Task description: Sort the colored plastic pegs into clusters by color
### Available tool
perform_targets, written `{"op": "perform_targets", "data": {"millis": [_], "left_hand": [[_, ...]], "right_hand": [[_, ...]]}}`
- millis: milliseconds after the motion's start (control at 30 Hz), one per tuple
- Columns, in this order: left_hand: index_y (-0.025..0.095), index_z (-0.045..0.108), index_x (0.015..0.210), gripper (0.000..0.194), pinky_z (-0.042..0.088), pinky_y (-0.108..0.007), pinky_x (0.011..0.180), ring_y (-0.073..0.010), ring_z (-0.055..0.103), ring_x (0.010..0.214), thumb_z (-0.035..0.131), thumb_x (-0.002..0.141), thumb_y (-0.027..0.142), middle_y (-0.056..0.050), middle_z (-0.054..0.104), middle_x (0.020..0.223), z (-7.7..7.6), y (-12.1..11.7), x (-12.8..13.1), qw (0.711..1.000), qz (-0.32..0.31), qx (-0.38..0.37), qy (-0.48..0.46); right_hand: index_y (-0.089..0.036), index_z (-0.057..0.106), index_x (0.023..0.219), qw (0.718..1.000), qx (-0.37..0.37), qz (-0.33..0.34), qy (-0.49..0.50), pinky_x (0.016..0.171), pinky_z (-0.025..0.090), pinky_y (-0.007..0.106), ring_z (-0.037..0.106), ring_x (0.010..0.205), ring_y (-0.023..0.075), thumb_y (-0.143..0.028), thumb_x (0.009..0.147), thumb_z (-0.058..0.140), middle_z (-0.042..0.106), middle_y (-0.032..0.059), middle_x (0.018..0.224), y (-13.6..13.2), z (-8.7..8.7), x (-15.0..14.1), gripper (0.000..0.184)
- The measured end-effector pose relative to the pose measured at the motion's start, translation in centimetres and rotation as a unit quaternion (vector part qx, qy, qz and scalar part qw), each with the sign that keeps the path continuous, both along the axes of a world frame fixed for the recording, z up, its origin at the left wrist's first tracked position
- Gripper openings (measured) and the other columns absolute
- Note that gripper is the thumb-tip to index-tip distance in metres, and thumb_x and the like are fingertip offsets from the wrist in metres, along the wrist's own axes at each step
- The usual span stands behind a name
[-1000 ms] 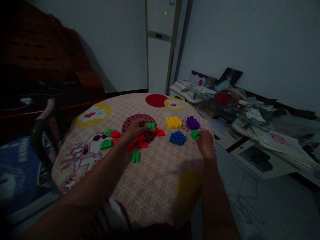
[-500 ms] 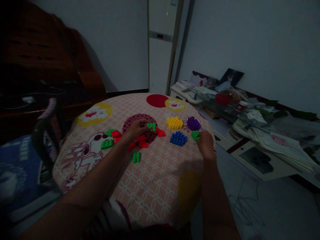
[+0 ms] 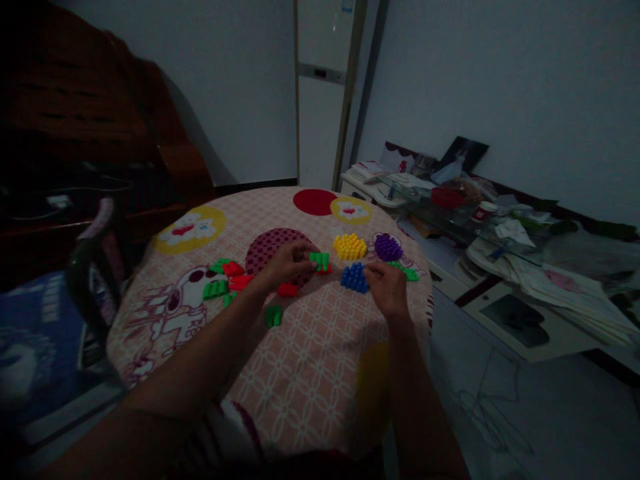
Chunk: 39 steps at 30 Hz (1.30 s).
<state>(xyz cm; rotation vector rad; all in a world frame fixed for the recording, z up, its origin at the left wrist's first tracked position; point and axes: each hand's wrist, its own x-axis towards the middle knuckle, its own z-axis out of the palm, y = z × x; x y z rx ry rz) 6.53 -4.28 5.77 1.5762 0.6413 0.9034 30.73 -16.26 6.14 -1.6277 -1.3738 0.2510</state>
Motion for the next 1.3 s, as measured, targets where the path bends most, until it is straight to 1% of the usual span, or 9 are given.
{"op": "perform_targets", "data": {"millis": [100,200,367,533,700,833,933,1067,1300], "left_hand": [[0.016,0.065,0.101,0.037,0.045,-0.02,0.05,-0.0124,0.063,0.055,0.078,0.067,0.027,0.004,0.064,0.067,0.8,-1.2,0.5,1.0,-0.016,-0.014,0.012],[0.016,0.063,0.098,0.035,0.042,-0.017,0.046,-0.0097,0.06,0.049,0.079,0.069,0.025,0.006,0.062,0.062,1.4,-1.9,0.6,0.999,-0.019,-0.043,0.018],[0.015,0.059,0.09,0.035,0.046,-0.017,0.048,-0.0103,0.063,0.051,0.083,0.069,0.03,0.003,0.067,0.062,1.5,-2.1,0.5,0.992,-0.053,-0.116,0.016],[0.015,0.061,0.09,0.039,0.054,-0.022,0.057,-0.0134,0.069,0.059,0.084,0.071,0.039,-0.001,0.072,0.068,1.1,-2.2,0.9,0.983,-0.103,-0.148,0.02],[0.014,0.066,0.095,0.035,0.055,-0.022,0.061,-0.0136,0.07,0.065,0.079,0.078,0.042,-0.004,0.074,0.076,0.6,-1.8,0.7,0.984,-0.121,-0.128,0.032],[0.015,0.067,0.099,0.027,0.051,-0.019,0.055,-0.0116,0.068,0.061,0.075,0.082,0.034,-0.003,0.074,0.076,0.3,-0.6,-0.3,0.989,-0.052,-0.131,0.034],[0.014,0.067,0.099,0.025,0.054,-0.022,0.058,-0.0114,0.067,0.059,0.074,0.082,0.03,-0.002,0.073,0.075,0.2,0.0,-0.9,0.991,-0.02,-0.132,0.014],[0.014,0.067,0.098,0.026,0.055,-0.023,0.06,-0.0128,0.068,0.061,0.075,0.08,0.031,-0.003,0.073,0.076,0.3,0.0,-1.0,0.993,-0.023,-0.116,0.02],[0.014,0.067,0.095,0.025,0.051,-0.022,0.055,-0.0118,0.064,0.056,0.074,0.079,0.031,-0.002,0.071,0.07,0.1,-0.2,-0.8,0.992,-0.037,-0.118,0.022]], "right_hand": [[-0.015,0.072,0.117,0.993,-0.006,0.089,0.082,0.062,0.056,0.031,0.067,0.066,0.0182,-0.04,0.077,0.073,0.073,0.0056,0.081,0.3,-1.1,-4.2,0.047],[-0.019,0.065,0.131,0.989,0.031,0.125,0.067,0.067,0.059,0.031,0.069,0.07,0.0177,-0.033,0.079,0.075,0.074,0.0059,0.091,0.5,-2.0,-6.8,0.055],[-0.022,0.072,0.118,0.984,0.124,0.113,-0.061,0.077,0.059,0.032,0.07,0.081,0.0193,-0.024,0.091,0.062,0.075,0.009,0.103,0.3,-2.3,-7.4,0.029],[-0.021,0.075,0.11,0.965,0.188,0.096,-0.156,0.084,0.057,0.034,0.071,0.089,0.0211,-0.022,0.097,0.054,0.076,0.0094,0.099,-0.2,-2.0,-6.6,0.025],[-0.019,0.075,0.106,0.973,0.187,0.004,-0.132,0.077,0.056,0.034,0.07,0.082,0.0215,-0.032,0.096,0.057,0.076,0.0087,0.093,-1.0,-2.0,-3.7,0.025],[-0.017,0.075,0.108,0.976,0.138,-0.13,-0.108,0.073,0.055,0.035,0.068,0.077,0.0228,-0.041,0.092,0.054,0.075,0.01,0.093,-2.2,-2.7,1.9,0.035],[-0.013,0.076,0.104,0.968,0.072,-0.187,-0.153,0.076,0.053,0.037,0.067,0.078,0.0252,-0.04,0.087,0.051,0.076,0.013,0.089,-3.0,-3.2,6.2,0.04],[-0.012,0.077,0.105,0.952,-0.017,-0.219,-0.211,0.08,0.051,0.038,0.068,0.082,0.0284,-0.034,0.082,0.047,0.077,0.0151,0.091,-3.3,-3.6,9.4,0.043],[-0.015,0.079,0.109,0.938,-0.106,-0.197,-0.263,0.082,0.05,0.039,0.07,0.089,0.0305,-0.029,0.085,0.049,0.078,0.0167,0.104,-2.5,-4.0,9.9,0.042]]}}
